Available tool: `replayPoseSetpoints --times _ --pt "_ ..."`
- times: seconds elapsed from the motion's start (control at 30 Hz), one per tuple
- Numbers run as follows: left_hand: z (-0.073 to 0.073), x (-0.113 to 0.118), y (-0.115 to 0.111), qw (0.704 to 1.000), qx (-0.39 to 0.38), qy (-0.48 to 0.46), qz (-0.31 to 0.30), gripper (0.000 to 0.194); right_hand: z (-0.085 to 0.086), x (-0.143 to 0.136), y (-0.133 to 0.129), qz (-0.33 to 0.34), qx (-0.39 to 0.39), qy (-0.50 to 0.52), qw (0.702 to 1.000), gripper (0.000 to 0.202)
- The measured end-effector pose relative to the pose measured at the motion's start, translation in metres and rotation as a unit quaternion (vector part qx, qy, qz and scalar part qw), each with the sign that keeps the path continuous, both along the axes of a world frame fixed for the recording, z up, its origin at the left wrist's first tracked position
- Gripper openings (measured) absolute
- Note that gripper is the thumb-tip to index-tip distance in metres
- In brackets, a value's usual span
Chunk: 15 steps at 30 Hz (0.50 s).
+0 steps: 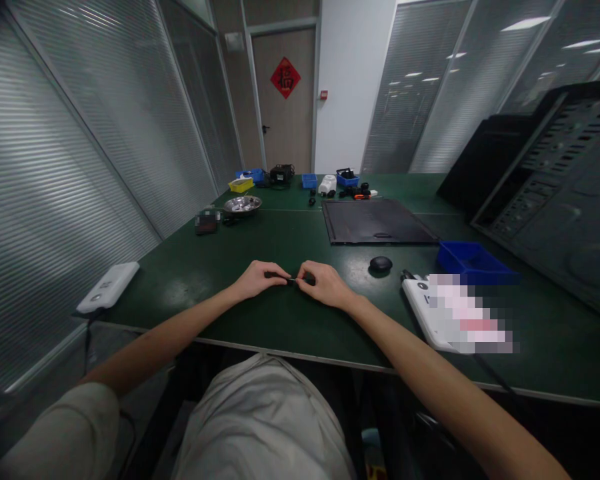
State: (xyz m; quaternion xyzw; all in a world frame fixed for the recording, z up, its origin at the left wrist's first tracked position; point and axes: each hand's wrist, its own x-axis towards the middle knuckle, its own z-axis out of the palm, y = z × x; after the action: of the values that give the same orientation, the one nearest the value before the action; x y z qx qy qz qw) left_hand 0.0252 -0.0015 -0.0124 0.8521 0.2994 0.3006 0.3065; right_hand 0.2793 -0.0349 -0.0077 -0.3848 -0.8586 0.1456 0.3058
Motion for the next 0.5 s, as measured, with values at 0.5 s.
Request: replayPoseSetpoints --times 0.5 --pt "0.0055 -0.0001 -0.0004 0.999 0.005 -0.038 0.014 0.023 0.0005 -0.0004 -0.0015 0.01 0.019 -0.028 0.999 0.005"
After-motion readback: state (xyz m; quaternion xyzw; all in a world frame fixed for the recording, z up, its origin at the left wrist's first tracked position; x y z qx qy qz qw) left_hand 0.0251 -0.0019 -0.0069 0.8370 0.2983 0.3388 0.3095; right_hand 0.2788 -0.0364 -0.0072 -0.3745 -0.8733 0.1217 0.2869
